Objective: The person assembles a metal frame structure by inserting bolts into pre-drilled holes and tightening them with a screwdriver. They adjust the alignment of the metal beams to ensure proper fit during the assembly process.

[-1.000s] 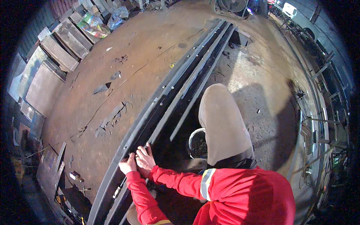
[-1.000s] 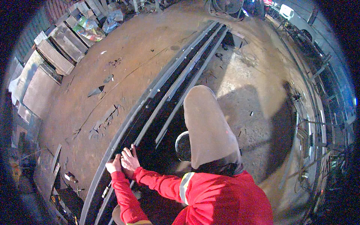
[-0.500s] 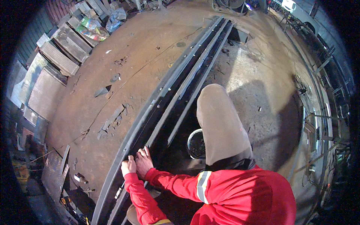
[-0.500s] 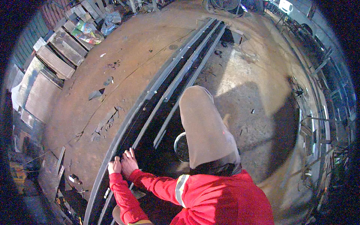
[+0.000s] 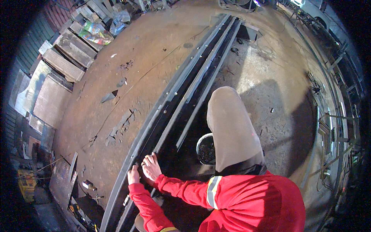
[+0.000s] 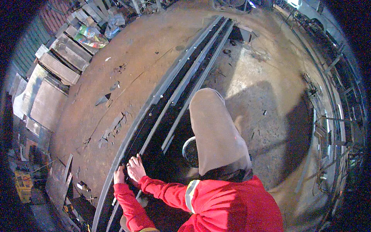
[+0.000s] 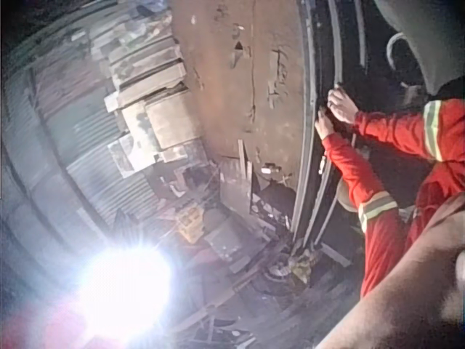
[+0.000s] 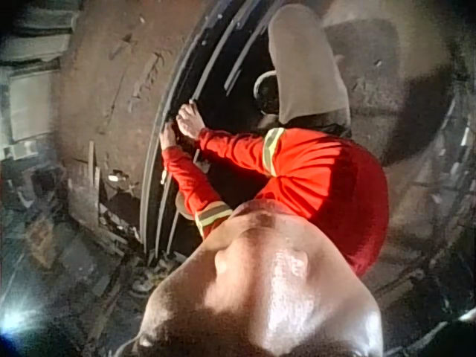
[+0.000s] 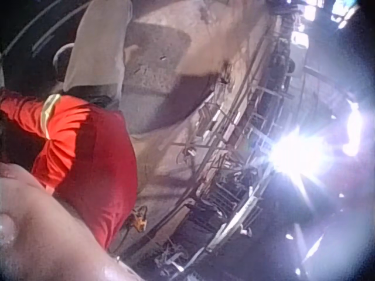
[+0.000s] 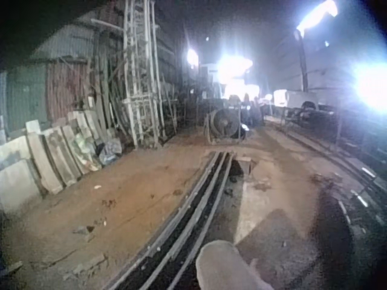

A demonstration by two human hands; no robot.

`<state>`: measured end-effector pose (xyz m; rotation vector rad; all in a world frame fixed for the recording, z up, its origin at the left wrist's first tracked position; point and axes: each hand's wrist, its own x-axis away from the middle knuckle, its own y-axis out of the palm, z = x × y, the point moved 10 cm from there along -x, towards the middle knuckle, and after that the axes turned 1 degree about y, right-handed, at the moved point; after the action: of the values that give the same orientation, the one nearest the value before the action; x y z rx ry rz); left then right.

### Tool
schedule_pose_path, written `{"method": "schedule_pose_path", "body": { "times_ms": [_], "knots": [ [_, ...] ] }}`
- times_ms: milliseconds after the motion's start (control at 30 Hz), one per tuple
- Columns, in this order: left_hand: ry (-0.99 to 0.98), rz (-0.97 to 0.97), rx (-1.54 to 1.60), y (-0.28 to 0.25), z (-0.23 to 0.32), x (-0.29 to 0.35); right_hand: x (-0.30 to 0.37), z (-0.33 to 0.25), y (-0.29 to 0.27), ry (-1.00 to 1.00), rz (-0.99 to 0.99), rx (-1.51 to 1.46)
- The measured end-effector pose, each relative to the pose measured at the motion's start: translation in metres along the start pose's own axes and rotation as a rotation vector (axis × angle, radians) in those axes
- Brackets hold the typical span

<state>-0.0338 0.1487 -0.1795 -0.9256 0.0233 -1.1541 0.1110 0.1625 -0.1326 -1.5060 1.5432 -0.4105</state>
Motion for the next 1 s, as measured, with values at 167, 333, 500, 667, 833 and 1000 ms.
{"method": "schedule_pose_path", "body": {
  "times_ms": [167,333,500,667,833,1000],
  "knots": [
    [0.143,0.012,0.183,-0.006,-0.007,-0.001,0.006,-0.011,-0.007,-0.042,0.023,-0.046],
    [0.013,0.124,0.392,0.001,0.006,0.009,0.007,-0.004,0.001,-0.024,-0.051,0.022],
    [-0.035,0.39,0.038,-0.021,0.009,0.011,0.004,-0.006,0.007,0.043,-0.271,0.002],
    [-0.06,0.426,-0.299,-0.027,0.036,0.018,0.0,-0.003,0.013,0.116,-0.325,0.022],
    [0.171,0.238,-0.271,-0.021,0.0,-0.013,0.001,-0.022,0.005,0.044,-0.364,0.109],
    [0.129,0.109,0.039,-0.002,-0.002,-0.018,-0.002,-0.007,-0.007,0.051,-0.226,0.049]
  ]
}}
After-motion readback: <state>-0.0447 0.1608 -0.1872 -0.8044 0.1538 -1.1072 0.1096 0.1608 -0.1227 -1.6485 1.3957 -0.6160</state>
